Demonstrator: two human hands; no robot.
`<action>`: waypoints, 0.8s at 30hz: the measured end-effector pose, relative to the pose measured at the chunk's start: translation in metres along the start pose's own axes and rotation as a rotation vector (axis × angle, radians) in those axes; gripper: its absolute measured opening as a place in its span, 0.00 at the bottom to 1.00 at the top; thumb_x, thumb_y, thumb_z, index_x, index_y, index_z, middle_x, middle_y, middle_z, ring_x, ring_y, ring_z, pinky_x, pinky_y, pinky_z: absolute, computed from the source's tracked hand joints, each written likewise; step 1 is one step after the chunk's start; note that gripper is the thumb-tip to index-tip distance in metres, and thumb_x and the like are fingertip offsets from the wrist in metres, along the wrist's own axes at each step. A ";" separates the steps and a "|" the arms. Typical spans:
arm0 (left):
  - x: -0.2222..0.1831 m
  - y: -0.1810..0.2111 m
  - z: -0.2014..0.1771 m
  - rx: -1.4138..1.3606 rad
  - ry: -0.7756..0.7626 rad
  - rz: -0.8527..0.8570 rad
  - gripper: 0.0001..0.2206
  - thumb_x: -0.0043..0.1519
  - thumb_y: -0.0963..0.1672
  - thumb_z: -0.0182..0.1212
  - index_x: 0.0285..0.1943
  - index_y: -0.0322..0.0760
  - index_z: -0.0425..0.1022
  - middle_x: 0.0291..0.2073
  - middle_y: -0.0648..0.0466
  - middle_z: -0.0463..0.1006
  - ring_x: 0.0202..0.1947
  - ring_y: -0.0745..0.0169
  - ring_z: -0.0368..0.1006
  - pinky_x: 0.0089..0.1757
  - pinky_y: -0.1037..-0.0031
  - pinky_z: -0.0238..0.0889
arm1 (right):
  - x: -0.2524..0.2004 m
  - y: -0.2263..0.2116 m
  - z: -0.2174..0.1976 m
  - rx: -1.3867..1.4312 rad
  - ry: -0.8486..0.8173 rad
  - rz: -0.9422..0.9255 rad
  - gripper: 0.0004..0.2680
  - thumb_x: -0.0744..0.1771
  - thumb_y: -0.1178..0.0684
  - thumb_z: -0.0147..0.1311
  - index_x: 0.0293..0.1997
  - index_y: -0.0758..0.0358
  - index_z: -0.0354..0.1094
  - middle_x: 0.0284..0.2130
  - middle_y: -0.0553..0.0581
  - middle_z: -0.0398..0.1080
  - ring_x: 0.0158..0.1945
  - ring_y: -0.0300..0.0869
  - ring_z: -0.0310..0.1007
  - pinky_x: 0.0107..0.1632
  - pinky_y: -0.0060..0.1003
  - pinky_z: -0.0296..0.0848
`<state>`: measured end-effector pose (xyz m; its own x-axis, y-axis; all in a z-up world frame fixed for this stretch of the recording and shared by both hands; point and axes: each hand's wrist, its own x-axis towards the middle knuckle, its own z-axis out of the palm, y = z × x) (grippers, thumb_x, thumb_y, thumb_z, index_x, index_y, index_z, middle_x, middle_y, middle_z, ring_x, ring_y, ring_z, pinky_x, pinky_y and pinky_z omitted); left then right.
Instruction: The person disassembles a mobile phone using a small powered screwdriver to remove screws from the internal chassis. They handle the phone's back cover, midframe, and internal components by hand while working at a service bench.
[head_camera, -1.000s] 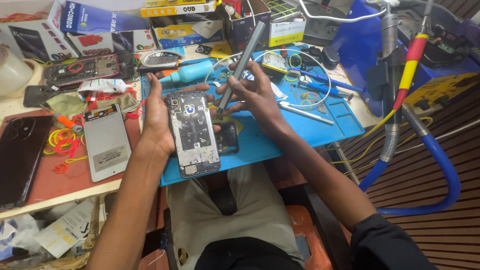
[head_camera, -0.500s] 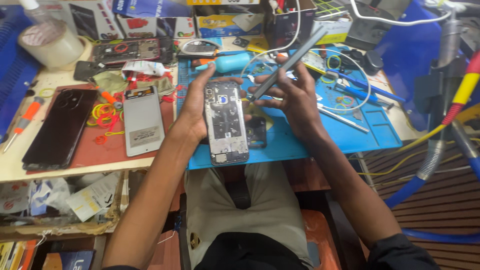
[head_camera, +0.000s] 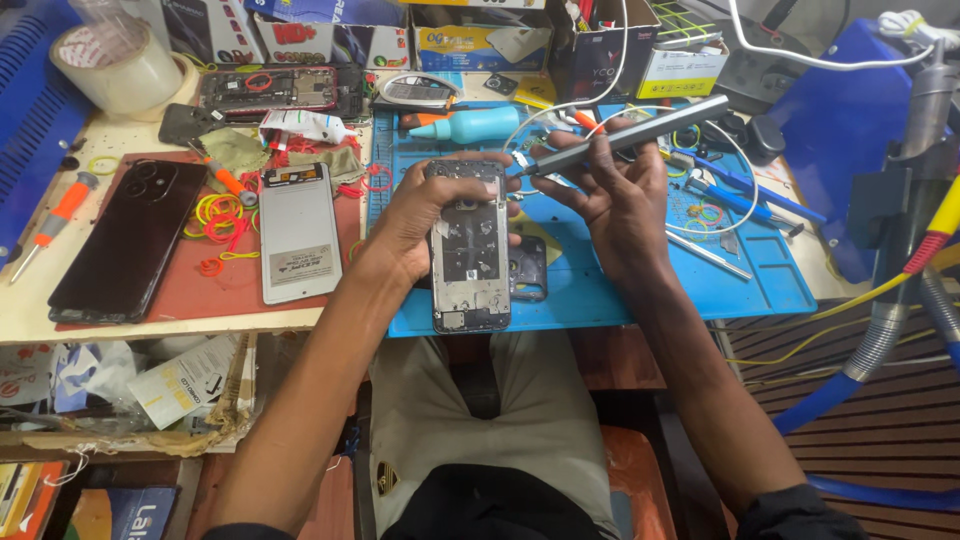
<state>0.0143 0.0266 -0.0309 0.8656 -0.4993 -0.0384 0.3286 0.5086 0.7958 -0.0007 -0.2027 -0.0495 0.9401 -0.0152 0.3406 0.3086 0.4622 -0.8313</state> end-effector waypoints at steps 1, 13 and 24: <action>-0.001 0.000 0.000 0.015 -0.007 0.019 0.20 0.52 0.36 0.64 0.55 0.25 0.76 0.45 0.37 0.79 0.40 0.47 0.82 0.39 0.49 0.82 | -0.001 0.000 -0.001 0.019 0.013 0.008 0.13 0.72 0.55 0.51 0.61 0.67 0.53 0.54 0.74 0.69 0.58 0.63 0.77 0.53 0.55 0.86; 0.000 -0.006 -0.001 -0.093 -0.011 -0.042 0.16 0.54 0.35 0.65 0.52 0.26 0.78 0.43 0.42 0.78 0.40 0.46 0.82 0.39 0.47 0.83 | -0.007 0.002 0.002 0.025 -0.017 0.100 0.19 0.70 0.58 0.56 0.66 0.67 0.49 0.55 0.73 0.71 0.56 0.54 0.77 0.55 0.44 0.84; 0.006 -0.007 -0.007 -0.078 0.010 -0.076 0.19 0.53 0.33 0.67 0.55 0.27 0.77 0.45 0.42 0.78 0.41 0.43 0.82 0.40 0.43 0.82 | -0.013 0.003 0.009 -0.064 0.040 0.050 0.18 0.70 0.58 0.53 0.65 0.63 0.48 0.55 0.69 0.70 0.56 0.53 0.79 0.55 0.44 0.86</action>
<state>0.0198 0.0244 -0.0410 0.8407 -0.5315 -0.1036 0.4217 0.5225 0.7411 -0.0129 -0.1926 -0.0524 0.9591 -0.0295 0.2816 0.2690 0.4054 -0.8737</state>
